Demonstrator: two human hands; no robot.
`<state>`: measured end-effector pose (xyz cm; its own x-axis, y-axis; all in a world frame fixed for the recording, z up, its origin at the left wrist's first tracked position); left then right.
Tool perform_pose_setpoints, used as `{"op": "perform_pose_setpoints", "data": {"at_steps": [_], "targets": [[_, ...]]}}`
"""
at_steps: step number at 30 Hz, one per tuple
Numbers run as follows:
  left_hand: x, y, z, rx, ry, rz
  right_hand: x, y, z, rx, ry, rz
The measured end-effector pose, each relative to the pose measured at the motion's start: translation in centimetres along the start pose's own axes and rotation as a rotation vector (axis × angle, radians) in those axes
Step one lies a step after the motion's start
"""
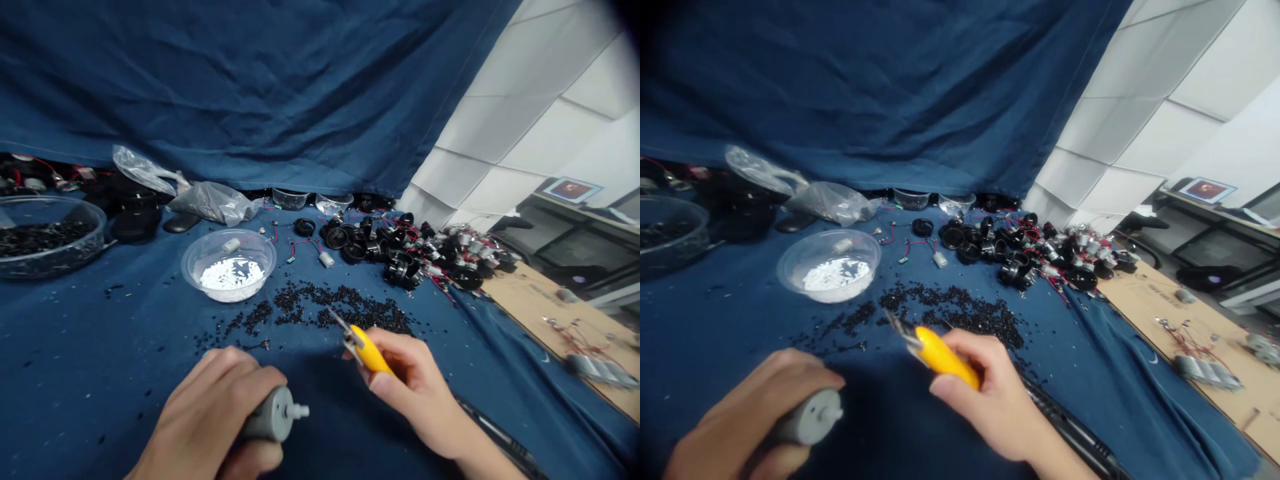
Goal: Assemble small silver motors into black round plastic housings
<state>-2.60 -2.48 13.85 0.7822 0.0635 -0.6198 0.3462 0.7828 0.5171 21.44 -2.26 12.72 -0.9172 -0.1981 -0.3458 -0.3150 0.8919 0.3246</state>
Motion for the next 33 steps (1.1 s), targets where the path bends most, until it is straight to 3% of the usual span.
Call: {"op": "perform_pose_setpoints", "data": {"at_steps": [2,4,6,10,12,15,20,24,27,33], "targets": [[0.1,0.2,-0.4,-0.056,-0.01,-0.001,-0.9,0.0,-0.2,0.046,0.158,0.008],[0.2,0.3,-0.9,-0.081,0.012,0.0,-2.5,0.1,-0.8,0.116,0.168,0.029],[0.3,0.5,-1.5,-0.114,0.03,0.016,-4.6,0.0,-1.1,0.2,-0.102,0.045],[0.3,1.0,-2.4,-0.213,0.052,0.045,-9.5,-1.1,0.4,0.334,-0.938,0.054],[0.2,1.4,-2.6,-0.236,0.055,0.043,-11.2,-2.0,2.2,0.37,-1.073,0.021],[0.2,1.7,-2.7,-0.255,0.048,0.037,-12.4,-3.0,3.9,0.355,-1.096,0.001],[0.2,1.7,-2.9,-0.341,0.017,0.047,-11.2,-1.8,1.8,0.261,-1.124,0.002],[0.5,1.6,-3.0,-0.404,-0.041,-0.012,-8.0,2.5,0.1,0.158,-1.128,-0.108],[0.7,1.5,-3.0,-0.43,-0.095,-0.05,-6.1,7.1,1.2,0.146,-1.153,-0.171],[0.8,1.6,-3.2,-0.47,-0.178,-0.044,-4.4,14.8,5.2,0.247,-1.171,-0.111]]}}
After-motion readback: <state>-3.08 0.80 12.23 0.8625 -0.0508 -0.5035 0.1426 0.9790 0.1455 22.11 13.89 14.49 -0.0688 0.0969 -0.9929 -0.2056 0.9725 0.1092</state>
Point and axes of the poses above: each hand's wrist, its own y-axis towards the middle knuckle, its own x-axis out of the palm, z = x × y, the point moved 3 cm from there along y, towards the middle knuckle, and after that the axes turned 9 degrees about -x, right-handed, at the moved point
